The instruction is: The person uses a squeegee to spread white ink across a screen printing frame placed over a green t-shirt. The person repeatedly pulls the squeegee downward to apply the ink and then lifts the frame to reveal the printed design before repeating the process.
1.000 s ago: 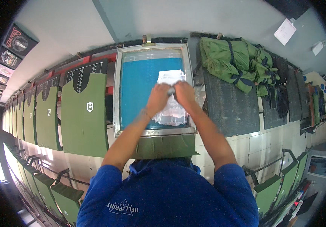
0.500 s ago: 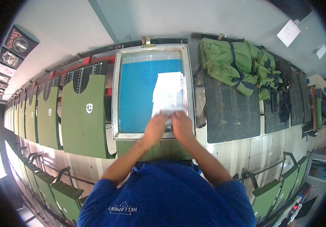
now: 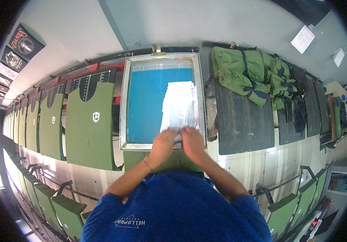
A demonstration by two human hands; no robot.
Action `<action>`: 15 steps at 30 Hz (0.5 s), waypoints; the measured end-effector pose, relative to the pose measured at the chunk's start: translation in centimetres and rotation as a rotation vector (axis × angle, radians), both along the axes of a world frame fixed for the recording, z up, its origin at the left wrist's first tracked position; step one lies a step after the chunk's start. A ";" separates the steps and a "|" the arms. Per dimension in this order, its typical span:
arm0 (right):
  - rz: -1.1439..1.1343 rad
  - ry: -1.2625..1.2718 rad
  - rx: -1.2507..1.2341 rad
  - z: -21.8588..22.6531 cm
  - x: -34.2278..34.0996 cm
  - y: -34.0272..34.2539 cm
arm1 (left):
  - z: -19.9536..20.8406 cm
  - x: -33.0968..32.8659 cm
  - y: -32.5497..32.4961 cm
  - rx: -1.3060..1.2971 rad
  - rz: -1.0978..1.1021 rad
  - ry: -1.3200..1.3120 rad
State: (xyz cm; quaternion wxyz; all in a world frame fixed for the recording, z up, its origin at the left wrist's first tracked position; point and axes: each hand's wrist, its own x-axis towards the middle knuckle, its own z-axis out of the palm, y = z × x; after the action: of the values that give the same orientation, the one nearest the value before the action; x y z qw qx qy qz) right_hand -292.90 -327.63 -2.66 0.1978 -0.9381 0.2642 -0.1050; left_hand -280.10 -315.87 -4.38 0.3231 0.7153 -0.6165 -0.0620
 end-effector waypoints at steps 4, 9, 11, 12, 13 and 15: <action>-0.015 -0.013 -0.048 -1.6 0.3 2.2 | -1.6 -0.2 1.9 0.032 0.019 0.072; -0.142 -0.033 -0.130 -3.5 8.7 -6.9 | -1.4 8.2 -8.0 -0.010 -0.006 0.098; -0.106 -0.037 -0.125 -1.8 10.7 -10.4 | 0.8 10.0 -10.6 -0.002 -0.046 0.115; -0.095 -0.034 -0.120 -1.1 10.8 -10.8 | 1.7 10.5 -11.2 0.010 -0.057 0.119; -0.082 -0.025 -0.110 -0.9 10.7 -11.0 | 2.1 10.6 -11.4 0.027 -0.066 0.130; -0.055 -0.108 -0.118 -0.2 8.4 -9.3 | 2.0 9.0 -10.2 0.015 -0.073 0.103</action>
State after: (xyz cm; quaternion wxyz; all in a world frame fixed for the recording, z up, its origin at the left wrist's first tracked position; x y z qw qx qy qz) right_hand -284.46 -336.97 -2.85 0.1533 -0.9334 0.2724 -0.1765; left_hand -271.06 -326.12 -2.42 0.3463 0.6906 -0.6244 -0.1152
